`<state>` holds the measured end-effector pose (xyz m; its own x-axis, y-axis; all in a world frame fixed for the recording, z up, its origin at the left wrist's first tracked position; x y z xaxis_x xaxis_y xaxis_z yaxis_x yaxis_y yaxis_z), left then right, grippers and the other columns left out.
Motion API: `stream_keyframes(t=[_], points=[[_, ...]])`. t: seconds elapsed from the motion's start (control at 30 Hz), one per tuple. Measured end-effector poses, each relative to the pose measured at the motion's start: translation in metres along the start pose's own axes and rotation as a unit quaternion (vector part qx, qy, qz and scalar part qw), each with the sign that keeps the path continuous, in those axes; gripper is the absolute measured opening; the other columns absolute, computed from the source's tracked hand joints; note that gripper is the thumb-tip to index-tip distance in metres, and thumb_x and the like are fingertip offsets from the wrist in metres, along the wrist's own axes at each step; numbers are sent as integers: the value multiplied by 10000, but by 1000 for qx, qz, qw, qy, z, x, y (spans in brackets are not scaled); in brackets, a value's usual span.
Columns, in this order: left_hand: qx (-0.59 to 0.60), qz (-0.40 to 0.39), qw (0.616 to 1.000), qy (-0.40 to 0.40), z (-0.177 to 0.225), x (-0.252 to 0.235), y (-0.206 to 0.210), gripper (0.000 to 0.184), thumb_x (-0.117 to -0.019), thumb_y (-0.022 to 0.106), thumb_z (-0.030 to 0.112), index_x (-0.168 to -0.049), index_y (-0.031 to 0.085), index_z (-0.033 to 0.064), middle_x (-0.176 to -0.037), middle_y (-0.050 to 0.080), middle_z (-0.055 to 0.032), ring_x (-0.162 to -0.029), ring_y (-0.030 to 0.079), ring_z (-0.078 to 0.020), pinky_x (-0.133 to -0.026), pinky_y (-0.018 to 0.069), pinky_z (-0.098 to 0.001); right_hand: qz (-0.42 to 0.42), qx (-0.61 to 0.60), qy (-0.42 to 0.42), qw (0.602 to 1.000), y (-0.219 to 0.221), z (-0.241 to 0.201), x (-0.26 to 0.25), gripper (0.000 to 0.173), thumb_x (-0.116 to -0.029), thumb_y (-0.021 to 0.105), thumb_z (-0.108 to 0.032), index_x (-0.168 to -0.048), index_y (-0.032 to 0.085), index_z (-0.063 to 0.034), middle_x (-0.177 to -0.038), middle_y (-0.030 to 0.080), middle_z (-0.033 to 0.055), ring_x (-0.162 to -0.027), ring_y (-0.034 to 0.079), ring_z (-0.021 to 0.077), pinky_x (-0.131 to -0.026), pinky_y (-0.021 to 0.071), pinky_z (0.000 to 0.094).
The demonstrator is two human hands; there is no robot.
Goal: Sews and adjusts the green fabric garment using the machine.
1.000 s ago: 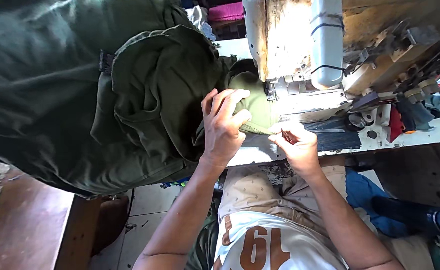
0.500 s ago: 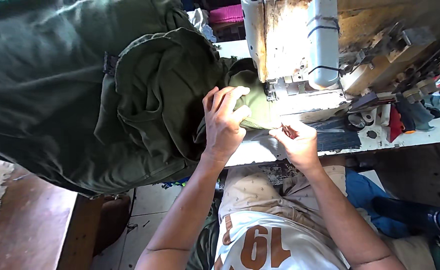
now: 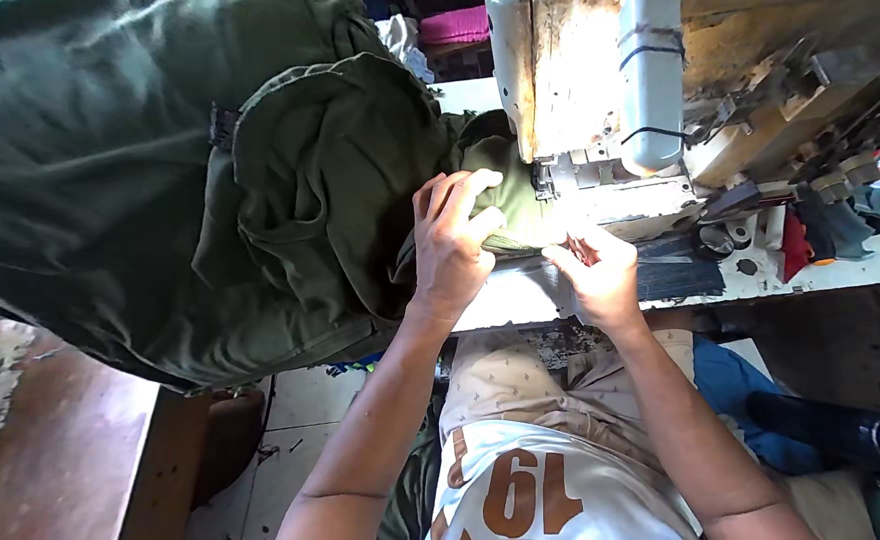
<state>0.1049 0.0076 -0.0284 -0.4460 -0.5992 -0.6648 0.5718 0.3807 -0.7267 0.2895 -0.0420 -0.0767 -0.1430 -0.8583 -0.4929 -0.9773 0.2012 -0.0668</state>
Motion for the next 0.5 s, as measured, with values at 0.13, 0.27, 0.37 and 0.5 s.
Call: stream_keyframes(t=[0.13,0.27,0.37,0.5], points=[[5,-4,1000,6,1,0,-1,171,-861,613,-12,-851,748,92,-1390,632,-71,-1371,509,-302,-1179,335,-522,-1,2,-4,1000,0,0,-2,199,-872,761,41,-1061,716,-4,-957,722,72,-759,674,120,-652,595,258],[20,-10,1000,18,-1,3,-5,102,-894,665,105,-897,767,114,-1378,640,-73,-1347,531,-293,-1152,372,-509,-9,20,-10,1000,-3,-2,-2,225,-885,757,34,-1103,718,-10,-1035,742,78,-826,703,135,-700,614,274],[33,-72,997,25,-6,4,-9,231,-872,709,338,-1034,787,194,-1452,583,-43,-1397,474,-279,-1157,357,-525,-6,54,-9,998,-14,-11,3,287,-912,739,6,-1194,732,-46,-1139,740,58,-761,660,100,-655,578,255],[125,-106,986,2,-10,-2,-22,428,-908,663,599,-1079,786,227,-1470,567,-12,-1427,449,-231,-1174,369,-510,0,38,-15,999,-49,-39,17,194,-945,699,-8,-1137,722,-9,-989,750,82,-762,707,148,-664,625,307]])
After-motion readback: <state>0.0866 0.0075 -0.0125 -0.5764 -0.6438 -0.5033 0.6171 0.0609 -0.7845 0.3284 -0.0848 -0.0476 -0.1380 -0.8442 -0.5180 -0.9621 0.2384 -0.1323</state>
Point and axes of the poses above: each hand's wrist, its own x-axis away from the middle knuckle, its own y-axis out of the palm, z = x × y, the point moved 5 cm from there along -x, towards the middle knuckle
